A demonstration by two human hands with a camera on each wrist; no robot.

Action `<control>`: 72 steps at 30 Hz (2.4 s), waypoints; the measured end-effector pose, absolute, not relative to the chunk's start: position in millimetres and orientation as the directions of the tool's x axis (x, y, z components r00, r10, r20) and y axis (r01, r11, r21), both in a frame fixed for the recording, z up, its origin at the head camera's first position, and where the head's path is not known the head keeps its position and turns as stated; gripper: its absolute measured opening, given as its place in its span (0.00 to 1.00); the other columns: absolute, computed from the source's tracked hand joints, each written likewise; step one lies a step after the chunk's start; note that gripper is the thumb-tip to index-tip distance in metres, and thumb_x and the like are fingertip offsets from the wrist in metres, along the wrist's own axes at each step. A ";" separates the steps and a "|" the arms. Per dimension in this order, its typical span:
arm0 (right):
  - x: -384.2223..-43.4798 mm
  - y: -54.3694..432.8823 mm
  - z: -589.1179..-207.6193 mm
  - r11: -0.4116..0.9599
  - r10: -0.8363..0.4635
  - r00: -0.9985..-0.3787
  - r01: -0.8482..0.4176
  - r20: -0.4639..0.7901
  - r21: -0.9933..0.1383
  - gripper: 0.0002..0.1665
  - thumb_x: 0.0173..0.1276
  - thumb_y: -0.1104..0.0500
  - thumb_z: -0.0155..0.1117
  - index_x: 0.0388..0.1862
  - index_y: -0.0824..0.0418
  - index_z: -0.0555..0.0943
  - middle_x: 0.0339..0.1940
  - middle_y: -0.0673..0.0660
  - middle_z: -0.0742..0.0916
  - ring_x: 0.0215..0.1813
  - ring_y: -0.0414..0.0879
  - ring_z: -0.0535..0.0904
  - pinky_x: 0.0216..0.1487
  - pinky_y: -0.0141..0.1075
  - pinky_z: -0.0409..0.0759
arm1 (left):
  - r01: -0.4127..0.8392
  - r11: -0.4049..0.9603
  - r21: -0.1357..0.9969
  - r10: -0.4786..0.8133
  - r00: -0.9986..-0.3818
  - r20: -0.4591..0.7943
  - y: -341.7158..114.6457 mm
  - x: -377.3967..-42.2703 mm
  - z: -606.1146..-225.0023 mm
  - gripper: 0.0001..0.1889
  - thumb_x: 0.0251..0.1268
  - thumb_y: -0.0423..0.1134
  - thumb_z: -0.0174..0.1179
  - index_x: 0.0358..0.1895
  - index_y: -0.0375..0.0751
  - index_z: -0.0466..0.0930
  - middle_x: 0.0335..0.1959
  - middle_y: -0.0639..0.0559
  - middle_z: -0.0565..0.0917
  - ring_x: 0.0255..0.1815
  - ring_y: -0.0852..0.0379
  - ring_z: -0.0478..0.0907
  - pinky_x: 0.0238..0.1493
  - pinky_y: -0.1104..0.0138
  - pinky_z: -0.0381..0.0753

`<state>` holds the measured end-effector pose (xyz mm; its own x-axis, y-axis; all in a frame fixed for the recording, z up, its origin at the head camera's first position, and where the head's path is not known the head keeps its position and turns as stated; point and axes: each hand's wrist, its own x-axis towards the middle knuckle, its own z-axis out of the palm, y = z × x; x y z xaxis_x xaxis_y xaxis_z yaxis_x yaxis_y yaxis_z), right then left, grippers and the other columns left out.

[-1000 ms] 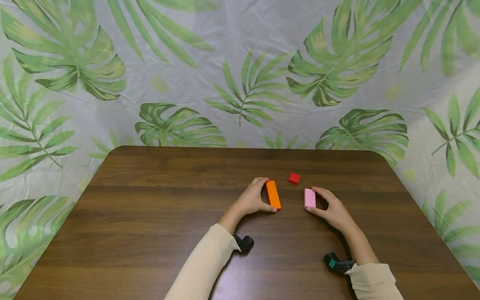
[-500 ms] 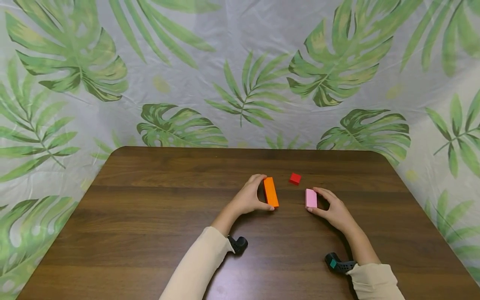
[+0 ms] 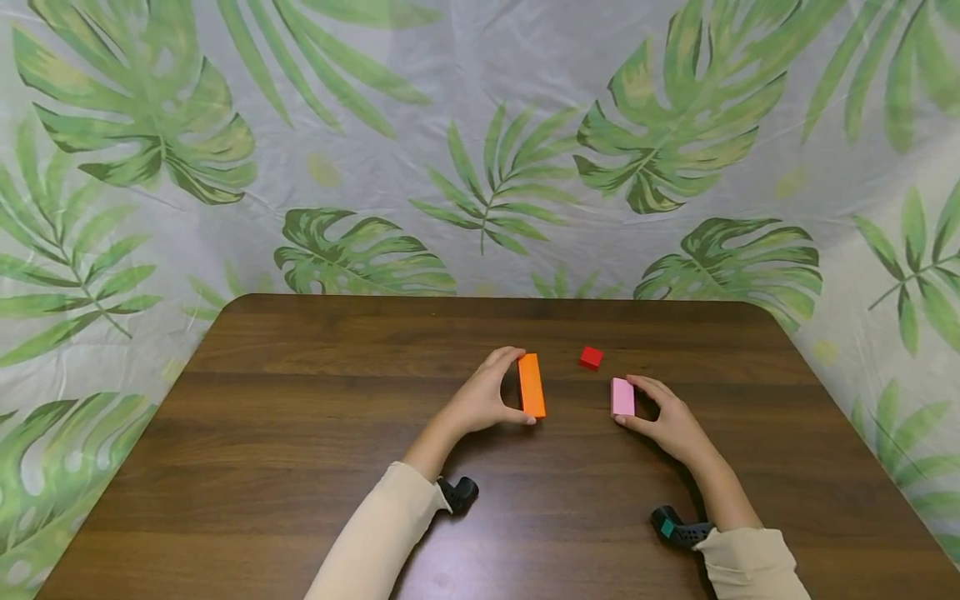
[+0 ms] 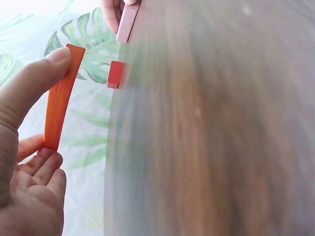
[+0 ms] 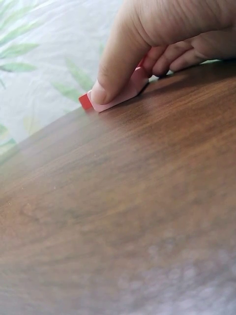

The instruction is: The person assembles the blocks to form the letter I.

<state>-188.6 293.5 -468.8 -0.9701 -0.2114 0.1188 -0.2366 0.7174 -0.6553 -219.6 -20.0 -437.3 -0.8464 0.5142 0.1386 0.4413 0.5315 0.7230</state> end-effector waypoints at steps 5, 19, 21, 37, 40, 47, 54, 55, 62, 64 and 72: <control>-188.3 293.0 -468.7 0.714 -0.214 -0.970 -0.238 0.118 -0.659 0.43 0.54 0.48 0.68 0.63 0.66 0.64 0.61 0.67 0.67 0.63 0.64 0.59 0.57 0.59 0.57 | 0.456 0.511 0.729 0.525 -0.837 0.155 -29.9 -217.1 -436.3 0.52 0.34 0.48 0.75 0.67 0.40 0.55 0.67 0.42 0.55 0.65 0.51 0.56 0.60 0.57 0.60; -188.3 292.6 -468.9 0.711 -0.214 -0.969 -0.241 0.124 -0.660 0.43 0.53 0.48 0.68 0.63 0.66 0.65 0.61 0.67 0.67 0.63 0.63 0.59 0.56 0.59 0.57 | 0.475 0.513 0.715 0.545 -0.824 0.157 -49.8 -216.0 -442.3 0.51 0.34 0.48 0.75 0.66 0.39 0.57 0.66 0.42 0.57 0.64 0.50 0.57 0.60 0.56 0.59; -188.3 292.6 -469.0 0.711 -0.213 -0.970 -0.238 0.121 -0.662 0.43 0.53 0.48 0.68 0.63 0.66 0.65 0.61 0.67 0.67 0.63 0.63 0.59 0.57 0.59 0.57 | 0.476 0.510 0.717 0.546 -0.823 0.158 -52.0 -216.2 -443.8 0.51 0.34 0.48 0.75 0.66 0.39 0.57 0.66 0.42 0.57 0.64 0.50 0.57 0.60 0.56 0.59; -187.6 293.2 -468.0 0.713 -0.206 -0.971 -0.235 0.122 -0.661 0.43 0.53 0.48 0.68 0.63 0.65 0.65 0.61 0.67 0.67 0.63 0.63 0.58 0.56 0.60 0.57 | 0.470 0.529 0.706 0.559 -0.820 0.126 -62.8 -216.9 -456.2 0.51 0.36 0.49 0.74 0.67 0.38 0.56 0.65 0.46 0.59 0.65 0.52 0.56 0.61 0.59 0.58; -187.7 292.8 -467.6 0.709 -0.206 -0.971 -0.234 0.122 -0.665 0.43 0.53 0.48 0.69 0.63 0.65 0.65 0.61 0.67 0.67 0.63 0.63 0.58 0.56 0.60 0.57 | 0.468 0.533 0.704 0.560 -0.819 0.120 -64.0 -216.5 -457.6 0.51 0.36 0.49 0.74 0.67 0.37 0.56 0.65 0.45 0.59 0.64 0.52 0.56 0.61 0.58 0.58; -187.3 292.3 -466.5 0.709 -0.208 -0.972 -0.225 0.107 -0.668 0.43 0.53 0.48 0.68 0.63 0.65 0.64 0.62 0.67 0.67 0.63 0.64 0.58 0.56 0.60 0.56 | 0.457 0.542 0.705 0.562 -0.821 0.101 -66.4 -216.2 -460.1 0.51 0.36 0.50 0.73 0.66 0.37 0.57 0.65 0.45 0.60 0.64 0.51 0.57 0.61 0.59 0.58; -187.2 292.2 -466.0 0.712 -0.209 -0.972 -0.227 0.109 -0.664 0.43 0.53 0.47 0.68 0.64 0.65 0.64 0.62 0.67 0.66 0.63 0.64 0.57 0.56 0.60 0.56 | 0.448 0.543 0.710 0.575 -0.815 0.074 -66.6 -216.0 -460.2 0.50 0.37 0.50 0.73 0.67 0.37 0.57 0.66 0.43 0.58 0.65 0.50 0.55 0.61 0.57 0.57; -187.2 292.3 -466.0 0.711 -0.210 -0.972 -0.229 0.110 -0.665 0.43 0.53 0.47 0.68 0.64 0.65 0.64 0.62 0.67 0.66 0.63 0.64 0.57 0.56 0.60 0.56 | 0.446 0.547 0.709 0.576 -0.815 0.068 -66.6 -216.0 -459.9 0.50 0.37 0.50 0.73 0.67 0.38 0.57 0.66 0.43 0.58 0.65 0.50 0.55 0.61 0.57 0.57; -187.6 293.2 -467.6 0.708 -0.210 -0.969 -0.240 0.126 -0.664 0.43 0.53 0.48 0.68 0.64 0.65 0.64 0.62 0.67 0.66 0.63 0.64 0.58 0.55 0.61 0.56 | 0.444 0.557 0.702 0.590 -0.806 0.042 -66.7 -216.4 -459.8 0.49 0.39 0.51 0.71 0.67 0.39 0.56 0.66 0.47 0.58 0.66 0.51 0.53 0.61 0.56 0.57; -187.6 293.4 -468.3 0.709 -0.211 -0.969 -0.242 0.128 -0.663 0.43 0.53 0.48 0.69 0.63 0.65 0.64 0.62 0.67 0.67 0.63 0.64 0.58 0.56 0.61 0.56 | 0.438 0.560 0.703 0.590 -0.807 0.033 -66.8 -216.4 -460.0 0.49 0.39 0.51 0.71 0.68 0.40 0.56 0.66 0.48 0.57 0.66 0.51 0.52 0.61 0.56 0.56; -188.7 293.4 -469.0 0.714 -0.212 -0.971 -0.234 0.114 -0.660 0.44 0.53 0.47 0.69 0.64 0.64 0.64 0.62 0.66 0.66 0.63 0.63 0.58 0.56 0.60 0.56 | 0.425 0.562 0.709 0.596 -0.803 0.009 -67.9 -216.6 -460.8 0.50 0.40 0.51 0.71 0.69 0.42 0.53 0.67 0.49 0.56 0.67 0.51 0.50 0.62 0.55 0.55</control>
